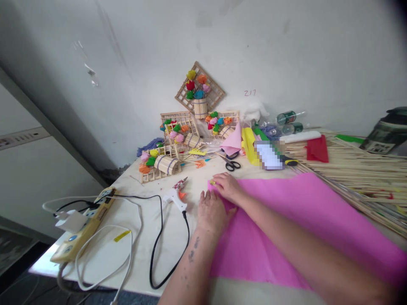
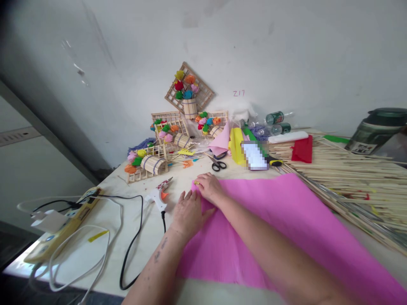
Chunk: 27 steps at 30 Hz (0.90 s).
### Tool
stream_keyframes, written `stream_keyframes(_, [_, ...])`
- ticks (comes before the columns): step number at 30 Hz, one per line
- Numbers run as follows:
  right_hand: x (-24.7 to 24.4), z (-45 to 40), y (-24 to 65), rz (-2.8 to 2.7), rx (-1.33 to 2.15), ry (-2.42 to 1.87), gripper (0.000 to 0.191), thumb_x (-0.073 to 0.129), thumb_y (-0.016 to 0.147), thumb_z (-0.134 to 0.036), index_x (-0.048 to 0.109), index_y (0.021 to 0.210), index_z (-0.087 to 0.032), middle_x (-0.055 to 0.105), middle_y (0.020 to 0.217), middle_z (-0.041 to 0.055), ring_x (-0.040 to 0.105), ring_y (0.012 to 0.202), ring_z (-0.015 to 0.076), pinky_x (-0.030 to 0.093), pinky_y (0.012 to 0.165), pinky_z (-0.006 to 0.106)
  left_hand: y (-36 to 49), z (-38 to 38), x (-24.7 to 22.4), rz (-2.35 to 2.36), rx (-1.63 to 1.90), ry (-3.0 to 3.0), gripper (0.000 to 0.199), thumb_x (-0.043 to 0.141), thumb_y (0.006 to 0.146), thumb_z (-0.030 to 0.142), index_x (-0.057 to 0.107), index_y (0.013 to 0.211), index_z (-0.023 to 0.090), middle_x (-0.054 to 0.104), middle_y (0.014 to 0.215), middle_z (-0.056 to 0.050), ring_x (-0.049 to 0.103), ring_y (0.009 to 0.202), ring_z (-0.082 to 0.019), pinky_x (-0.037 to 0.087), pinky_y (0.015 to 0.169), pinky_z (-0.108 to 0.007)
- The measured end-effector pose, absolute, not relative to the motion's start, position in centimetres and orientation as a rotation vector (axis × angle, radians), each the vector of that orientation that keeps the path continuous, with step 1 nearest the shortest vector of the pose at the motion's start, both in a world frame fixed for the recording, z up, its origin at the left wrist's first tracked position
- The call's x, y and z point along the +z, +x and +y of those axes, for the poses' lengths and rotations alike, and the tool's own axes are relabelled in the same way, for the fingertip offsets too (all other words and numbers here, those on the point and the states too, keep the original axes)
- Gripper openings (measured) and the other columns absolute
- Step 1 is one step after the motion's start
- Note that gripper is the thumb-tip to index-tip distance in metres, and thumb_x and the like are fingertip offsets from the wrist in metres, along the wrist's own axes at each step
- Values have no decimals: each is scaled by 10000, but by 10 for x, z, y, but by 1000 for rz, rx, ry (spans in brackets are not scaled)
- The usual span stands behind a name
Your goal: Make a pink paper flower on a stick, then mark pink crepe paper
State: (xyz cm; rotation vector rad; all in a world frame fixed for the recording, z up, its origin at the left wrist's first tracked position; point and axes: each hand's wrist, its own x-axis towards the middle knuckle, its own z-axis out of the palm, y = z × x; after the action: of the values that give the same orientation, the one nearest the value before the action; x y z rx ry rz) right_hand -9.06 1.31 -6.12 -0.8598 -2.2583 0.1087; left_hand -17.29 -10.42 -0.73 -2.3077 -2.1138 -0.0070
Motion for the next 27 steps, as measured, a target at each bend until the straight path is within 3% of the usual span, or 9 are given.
stream_keyframes(9, [-68, 16, -93, -2334, 174, -759, 219, 502, 778, -117, 687, 879, -174, 663, 989, 65, 584, 946, 167, 423, 853, 300, -175, -104, -12, -2089, -25, -2324, 632, 371, 778, 551, 482, 1206, 99, 485, 1240, -177, 418, 1167, -264, 182, 1023, -414])
stream_keyframes(17, [-68, 17, -92, -2335, 224, -732, 239, 505, 748, -87, 694, 849, -192, 672, 968, 58, 593, 943, 167, 431, 851, 307, -174, -104, -13, -2099, -23, -2349, 658, 370, 781, 543, 455, 1226, 66, 467, 1248, -201, 390, 1187, -278, 182, 1021, -412])
stream_keyframes(24, [-67, 15, -91, -2259, 189, -877, 261, 532, 726, -104, 667, 938, -170, 601, 1109, 98, 541, 1013, 188, 396, 893, 330, -174, -105, -12, -2130, -24, -2339, 679, 358, 780, 546, 440, 1235, 49, 438, 1270, -210, 385, 1191, -282, 180, 1026, -406])
stream_keyframes(27, [-63, 13, -90, -2179, 148, -966, 251, 549, 712, -107, 659, 933, -159, 634, 1004, 84, 541, 942, 183, 399, 859, 309, -174, -106, -11, -2140, -22, -2335, 679, 363, 779, 545, 444, 1234, 48, 432, 1274, -213, 381, 1196, -283, 181, 1030, -394])
